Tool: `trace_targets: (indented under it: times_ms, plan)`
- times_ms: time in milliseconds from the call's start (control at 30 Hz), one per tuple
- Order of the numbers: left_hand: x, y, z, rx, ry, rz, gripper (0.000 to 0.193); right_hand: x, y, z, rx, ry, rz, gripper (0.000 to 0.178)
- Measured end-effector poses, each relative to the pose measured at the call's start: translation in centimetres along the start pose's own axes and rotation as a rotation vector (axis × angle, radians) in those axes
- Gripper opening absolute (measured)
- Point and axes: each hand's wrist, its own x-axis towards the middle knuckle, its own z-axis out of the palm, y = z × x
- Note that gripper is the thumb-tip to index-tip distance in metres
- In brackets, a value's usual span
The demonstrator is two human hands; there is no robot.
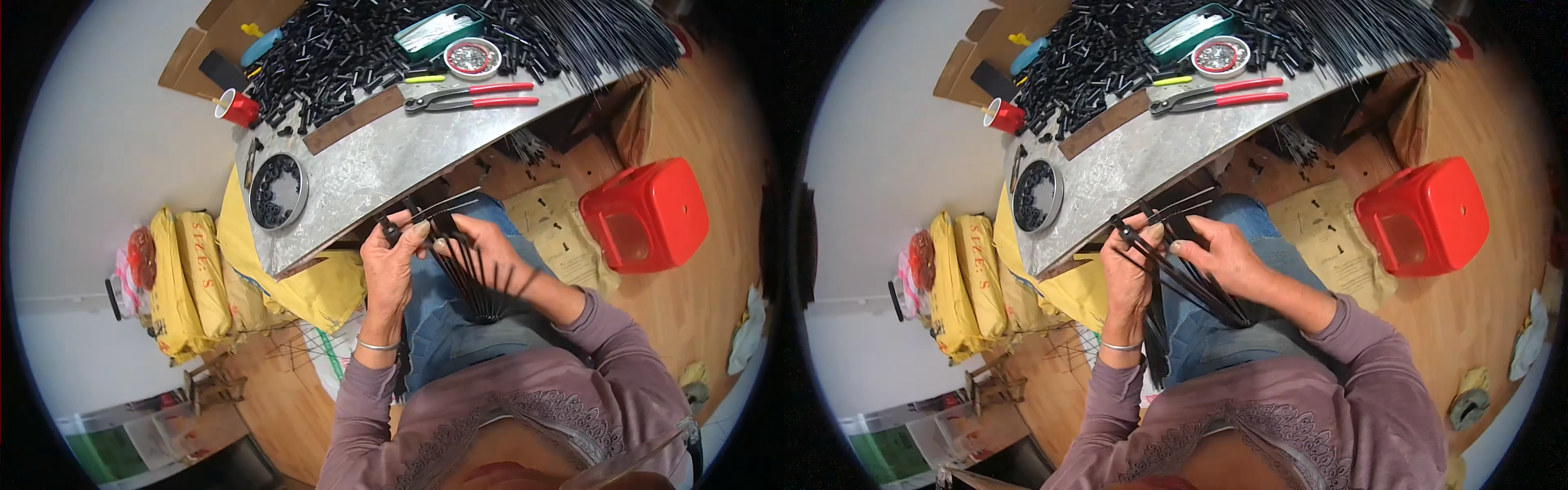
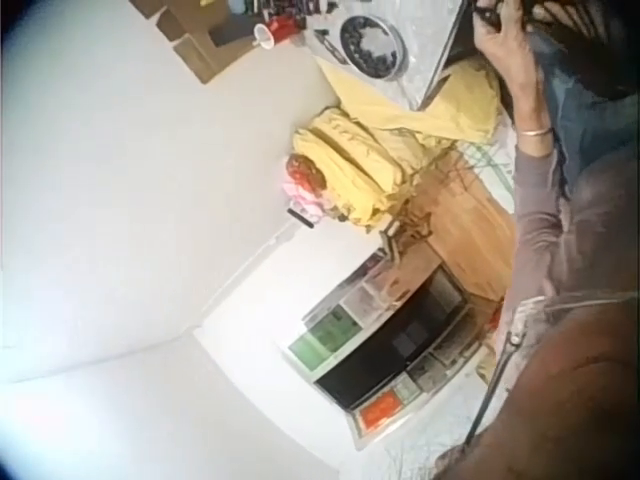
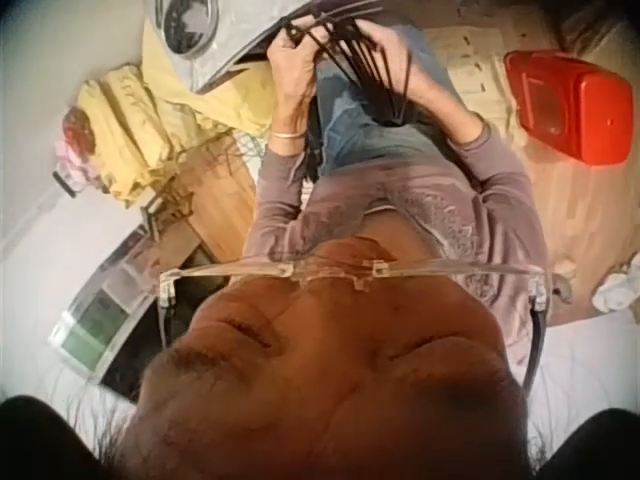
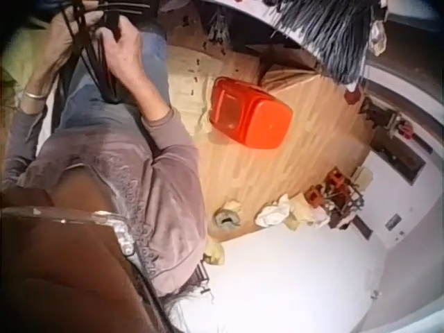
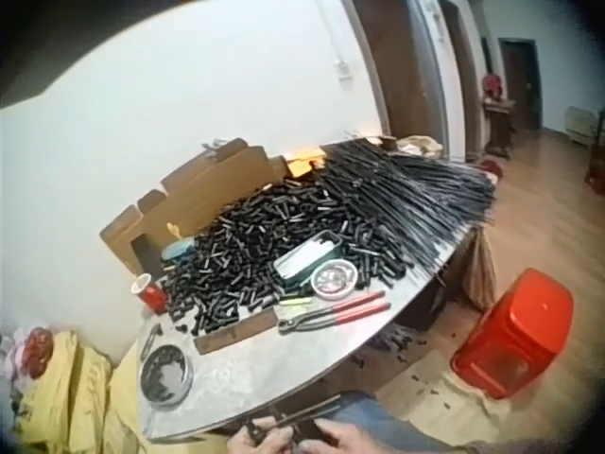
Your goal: Assembling bundles of black rods or cables into a base component using pliers.
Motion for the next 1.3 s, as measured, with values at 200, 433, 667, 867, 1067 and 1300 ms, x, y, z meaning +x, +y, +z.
trace_targets:
  times_ms: [200,433,667,867,1067,1300]
  plan:
    - [0.2,-1.3,0.5,-0.123,0.043,0.040,0.026,0.6,-0.3,-1.2,-0.060,0.010,0.020,0.019]
    - [0.3,-1.4,-0.3,-0.181,-0.086,0.019,0.030,0.7,0.4,-1.8,0.362,-0.161,0.222,0.022]
    - [-0.2,-2.1,0.1,-0.081,-0.041,0.120,0.029,0.9,2.7,-0.7,0.267,-0.070,0.138,0.025]
    - [-0.6,-1.8,0.4,-0.159,-0.039,0.126,0.025,-0.2,0.6,-0.1,0.081,0.045,0.007,0.029]
    - [-0.9,-1.1,0.9,-0.206,-0.031,0.068,0.029,0.6,1.7,-1.5,0.318,-0.153,0.115,0.029]
    - [-1.1,-0.9,0.2,-0.248,-0.187,0.042,0.027,0.3,1.2,-1.8,0.410,-0.240,0.297,0.031]
